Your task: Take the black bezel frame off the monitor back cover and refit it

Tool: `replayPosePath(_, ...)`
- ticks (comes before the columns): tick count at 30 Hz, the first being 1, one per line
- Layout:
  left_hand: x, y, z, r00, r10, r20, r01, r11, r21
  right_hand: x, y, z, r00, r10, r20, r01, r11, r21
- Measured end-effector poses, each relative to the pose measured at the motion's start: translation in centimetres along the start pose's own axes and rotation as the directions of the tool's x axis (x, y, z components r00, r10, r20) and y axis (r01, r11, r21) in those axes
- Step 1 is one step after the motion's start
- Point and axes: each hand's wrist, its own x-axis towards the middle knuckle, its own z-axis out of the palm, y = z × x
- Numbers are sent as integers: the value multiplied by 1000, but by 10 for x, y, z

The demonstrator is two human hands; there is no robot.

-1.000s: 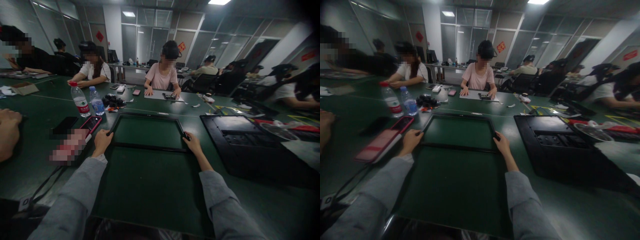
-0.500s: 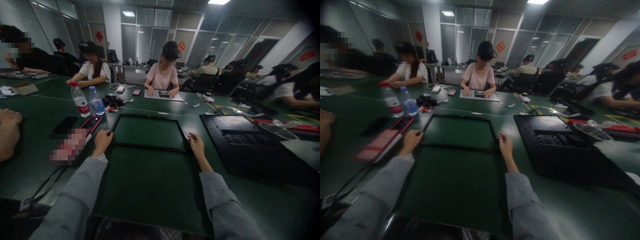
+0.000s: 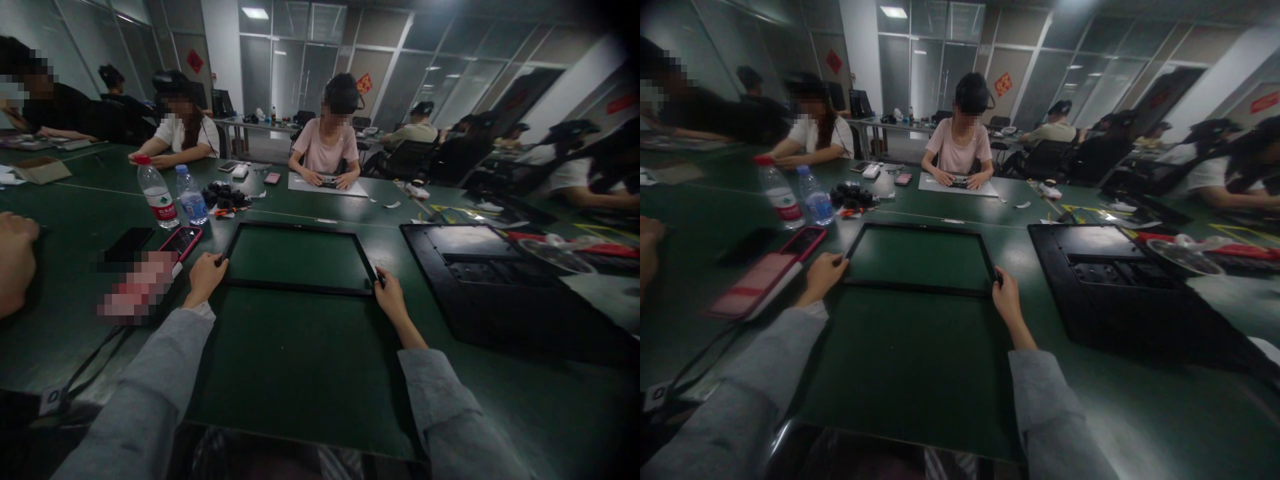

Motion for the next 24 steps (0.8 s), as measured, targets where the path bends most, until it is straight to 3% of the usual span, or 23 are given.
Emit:
replayPosePath(4, 1, -3, 4, 999, 43, -23, -44, 998, -48, 1, 4, 2, 1000, -11, 0, 11, 1000, 11)
replayPosePath(9, -7, 7, 5, 978, 189, -90, -199, 972, -121, 0, 6, 3, 999, -42, -15, 41, 999, -11)
replayPosePath(11, -13, 14, 1, 957, 290, -12, -289, 946, -148, -1, 5, 3, 999, -39, -23, 39, 999, -19)
replayPosePath(15, -23, 22, -8, 863, 457, 216, -435, 889, -144, -2, 3, 3, 999, -49, -18, 49, 999, -21)
replayPosePath(17, -25, 24, -11, 843, 472, 259, -456, 881, -122, -2, 0, 2, 999, -44, -12, 44, 999, -10)
replayPosePath(20, -25, 25, -15, 851, 449, 272, -438, 893, -103, -1, -7, -3, 998, -37, -41, 36, 999, -37)
replayPosePath(24, -23, 27, -16, 881, 414, 230, -405, 910, -86, 3, -16, -25, 980, -19, -196, -15, 985, -173)
